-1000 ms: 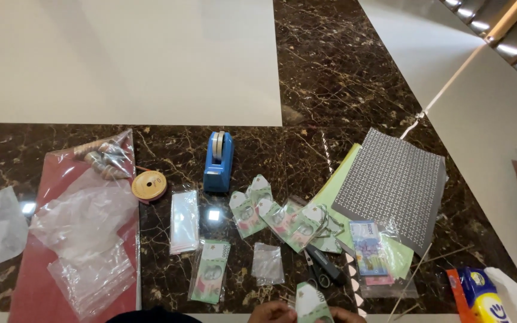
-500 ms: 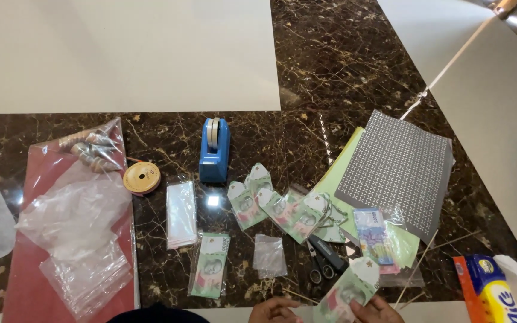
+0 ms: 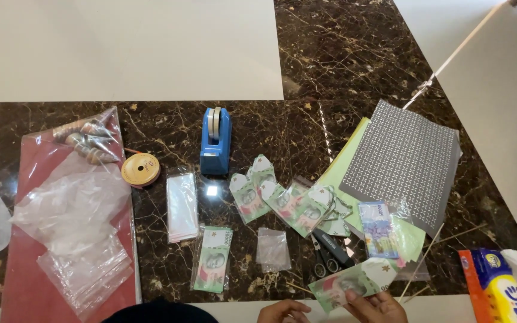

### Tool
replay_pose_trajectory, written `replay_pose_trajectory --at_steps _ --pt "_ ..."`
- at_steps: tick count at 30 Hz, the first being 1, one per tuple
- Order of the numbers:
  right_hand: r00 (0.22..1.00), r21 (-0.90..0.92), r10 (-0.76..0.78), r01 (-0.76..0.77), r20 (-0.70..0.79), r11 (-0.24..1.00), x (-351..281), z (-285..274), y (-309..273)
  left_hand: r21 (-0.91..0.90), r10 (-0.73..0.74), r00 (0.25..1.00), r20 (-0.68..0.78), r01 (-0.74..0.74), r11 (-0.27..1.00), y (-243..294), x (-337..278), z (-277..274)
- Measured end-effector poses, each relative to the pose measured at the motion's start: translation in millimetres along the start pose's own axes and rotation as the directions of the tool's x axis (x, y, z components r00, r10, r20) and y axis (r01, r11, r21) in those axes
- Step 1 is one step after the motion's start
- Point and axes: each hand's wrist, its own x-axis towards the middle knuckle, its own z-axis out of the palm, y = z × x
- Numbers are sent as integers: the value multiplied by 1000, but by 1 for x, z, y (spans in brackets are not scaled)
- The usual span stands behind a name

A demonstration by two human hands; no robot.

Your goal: Inserting banknotes into individual plastic sleeves to prepare them for a gift arrangement.

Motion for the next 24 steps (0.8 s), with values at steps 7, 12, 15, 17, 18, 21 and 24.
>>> replay_pose_trajectory --at_steps 7,12,15,17,18,21,24 --pt "996 -152 -94 92 -5 984 -6 -2 5 60 -6 1000 -5 6 998 2 -1 2" --pt "996 -190 -91 91 9 977 -18 3 6 117 -11 999 -46 16 993 13 -10 10" --pt "997 -153 -72 70 -1 986 -5 2 16 193 63 996 -67 -49 980 7 -9 12" --pt "996 -159 -92 90 -7 983 14 -4 27 134 31 995 -93 -18 991 8 -9 15" --pt "993 -165 -114 111 -12 980 24 -7 33 72 -1 993 -117 10 997 9 -9 16" --pt "992 -138 -130 127 -9 982 13 -4 28 127 101 992 -78 -91 988 -5 -1 8" --pt "992 -188 -127 122 -15 975 14 -6 24 142 62 993 -101 -47 989 -6 2 6"
